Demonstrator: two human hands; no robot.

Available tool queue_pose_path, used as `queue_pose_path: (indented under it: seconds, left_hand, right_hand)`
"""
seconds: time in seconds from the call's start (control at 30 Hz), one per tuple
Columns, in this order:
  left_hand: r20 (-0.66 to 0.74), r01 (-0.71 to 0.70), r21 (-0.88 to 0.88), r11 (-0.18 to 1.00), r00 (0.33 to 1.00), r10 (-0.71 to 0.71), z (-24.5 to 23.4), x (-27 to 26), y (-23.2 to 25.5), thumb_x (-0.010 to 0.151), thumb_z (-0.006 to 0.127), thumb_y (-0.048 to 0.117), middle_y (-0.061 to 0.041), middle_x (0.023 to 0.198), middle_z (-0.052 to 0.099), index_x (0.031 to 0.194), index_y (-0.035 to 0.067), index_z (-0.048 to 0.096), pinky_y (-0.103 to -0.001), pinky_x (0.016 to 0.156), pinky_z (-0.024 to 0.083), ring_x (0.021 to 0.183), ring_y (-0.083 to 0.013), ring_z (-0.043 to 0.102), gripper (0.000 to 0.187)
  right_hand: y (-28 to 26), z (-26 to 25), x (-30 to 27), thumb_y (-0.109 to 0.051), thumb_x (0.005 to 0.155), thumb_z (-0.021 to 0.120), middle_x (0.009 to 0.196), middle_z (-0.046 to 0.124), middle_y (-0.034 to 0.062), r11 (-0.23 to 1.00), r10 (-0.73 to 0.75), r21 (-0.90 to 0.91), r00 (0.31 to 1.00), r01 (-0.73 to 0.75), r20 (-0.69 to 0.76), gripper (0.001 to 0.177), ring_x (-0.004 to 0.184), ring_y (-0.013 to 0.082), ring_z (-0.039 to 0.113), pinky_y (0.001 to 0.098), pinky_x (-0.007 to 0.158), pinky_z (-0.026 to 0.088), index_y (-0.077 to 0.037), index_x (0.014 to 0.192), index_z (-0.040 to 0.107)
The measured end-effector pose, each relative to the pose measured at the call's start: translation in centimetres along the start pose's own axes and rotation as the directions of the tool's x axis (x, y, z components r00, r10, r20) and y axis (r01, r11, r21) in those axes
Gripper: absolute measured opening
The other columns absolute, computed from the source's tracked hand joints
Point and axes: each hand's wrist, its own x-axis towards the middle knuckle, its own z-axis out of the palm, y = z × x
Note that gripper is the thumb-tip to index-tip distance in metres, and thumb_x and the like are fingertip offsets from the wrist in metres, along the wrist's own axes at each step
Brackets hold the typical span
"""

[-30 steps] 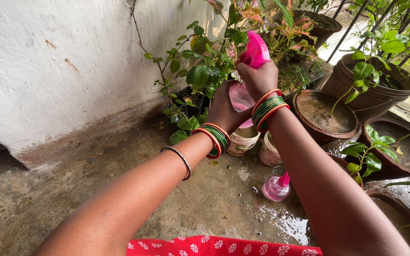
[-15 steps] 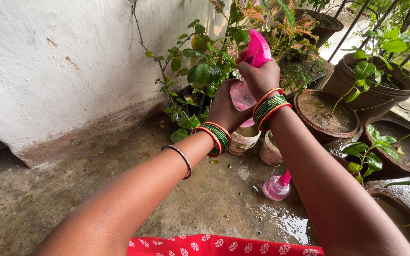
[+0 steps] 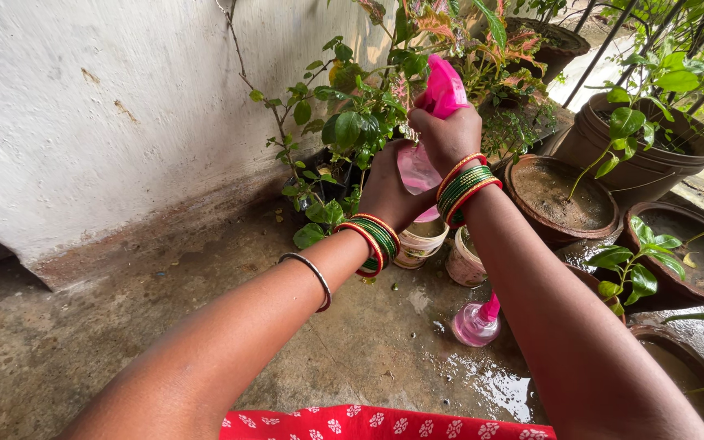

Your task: The person waters potted plants by hand using a spray bottle.

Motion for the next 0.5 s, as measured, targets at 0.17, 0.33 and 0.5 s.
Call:
queue_pose_path:
  seconds: [0.17, 0.33, 0.5]
  left_hand:
    - [0.047, 0.116, -0.037, 0.993, 0.992, -0.115, -0.54, 0.11, 0.47, 0.064, 0.091, 0.052, -0.021, 0.139, 0.056, 0.141, 0.003, 0.049, -0.042, 0.109, 0.046, 0.129, -0.0355, 0.058, 0.1]
    - [0.016, 0.085, -0.024, 0.996, 0.996, -0.085, -0.1, -0.11, 0.24, 0.064, 0.091, 0.051, -0.021, 0.139, 0.058, 0.141, 0.003, 0.05, -0.042, 0.111, 0.045, 0.13, -0.0359, 0.058, 0.1]
    - [-0.013, 0.069, -0.023, 0.997, 0.997, -0.07, -0.03, 0.1, 0.1, 0.064, 0.091, 0.053, -0.023, 0.14, 0.055, 0.143, 0.002, 0.047, -0.042, 0.11, 0.045, 0.131, -0.0364, 0.056, 0.103]
  right_hand:
    - [0.32, 0.3, 0.2, -0.008, 0.078, 0.071, 0.086, 0.074, -0.0044, 0.981, -0.106, 0.166, 0.994, 0.1, 0.027, 0.02, 0.078, 0.004, 0.068, 0.0223, 0.073, 0.055, -0.008, 0.098, 0.073]
    - [0.04, 0.21, 0.1, -0.008, 0.079, 0.073, 0.08, 0.069, -0.0029, 0.999, -0.03, 0.044, 0.999, 0.029, 0.037, 0.013, 0.071, 0.006, 0.063, 0.0242, 0.067, 0.052, -0.005, 0.092, 0.073]
    - [-0.64, 0.19, -0.02, -0.008, 0.081, 0.07, 0.081, 0.07, -0.0042, 0.998, -0.047, 0.046, 0.997, 0.044, 0.069, 0.014, 0.073, 0.0044, 0.063, 0.0222, 0.069, 0.052, -0.005, 0.095, 0.074]
